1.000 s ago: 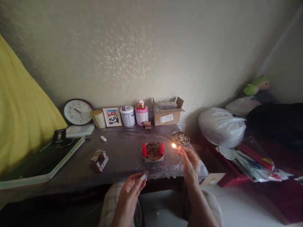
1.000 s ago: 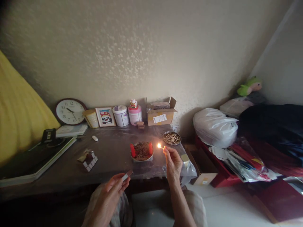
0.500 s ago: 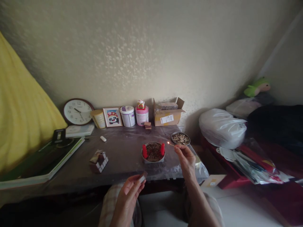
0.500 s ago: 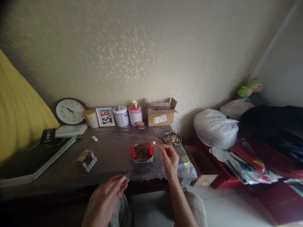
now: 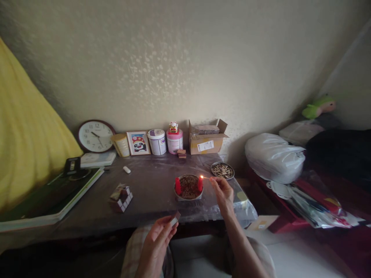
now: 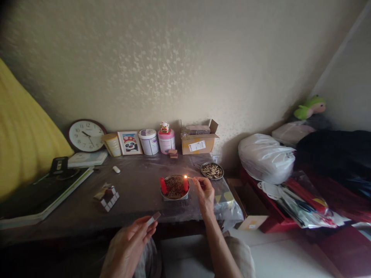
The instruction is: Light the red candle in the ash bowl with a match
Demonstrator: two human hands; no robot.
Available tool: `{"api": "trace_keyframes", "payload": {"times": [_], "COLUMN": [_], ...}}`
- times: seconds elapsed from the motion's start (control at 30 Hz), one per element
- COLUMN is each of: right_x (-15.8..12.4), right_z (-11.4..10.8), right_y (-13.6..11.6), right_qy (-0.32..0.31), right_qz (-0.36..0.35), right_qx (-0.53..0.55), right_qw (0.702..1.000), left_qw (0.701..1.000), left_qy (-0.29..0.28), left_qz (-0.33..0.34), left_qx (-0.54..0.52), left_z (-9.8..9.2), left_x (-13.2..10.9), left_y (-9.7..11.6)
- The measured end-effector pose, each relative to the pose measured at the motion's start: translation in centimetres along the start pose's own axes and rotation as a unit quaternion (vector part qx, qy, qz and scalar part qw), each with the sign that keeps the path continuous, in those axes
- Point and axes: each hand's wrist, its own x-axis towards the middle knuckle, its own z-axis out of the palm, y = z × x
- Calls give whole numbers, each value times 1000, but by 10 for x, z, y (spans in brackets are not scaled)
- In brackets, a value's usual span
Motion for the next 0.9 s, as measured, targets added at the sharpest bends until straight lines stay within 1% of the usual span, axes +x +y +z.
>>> {"api": "trace_keyframes", "payload": {"times": [0.13, 0.37, 0.5, 0.77, 0.9], "right_x": [2, 7, 8, 8, 8], "right_z": [2, 6, 7, 9, 9], "right_y": [-1, 4, 9, 14, 14], "right_qy": [1, 8, 5, 0, -2], "right_qz": [1, -5, -10, -14, -13], "right_qx": [-14, -30, -32, -35, -35], "right_qw": [1000, 999, 999, 999, 999], "left_qw": [1000, 1000, 1000, 1000, 1000], "left_qy": [5, 18, 23, 12, 12], "left_qz": [-2, -17, -7, -4, 7], "left_qx": [-5, -10, 0, -3, 0], "left_z": [-2, 1, 2, -9, -10], "left_x": [3, 4, 2, 8, 9], "left_y": [-1, 3, 6, -2, -5]}}
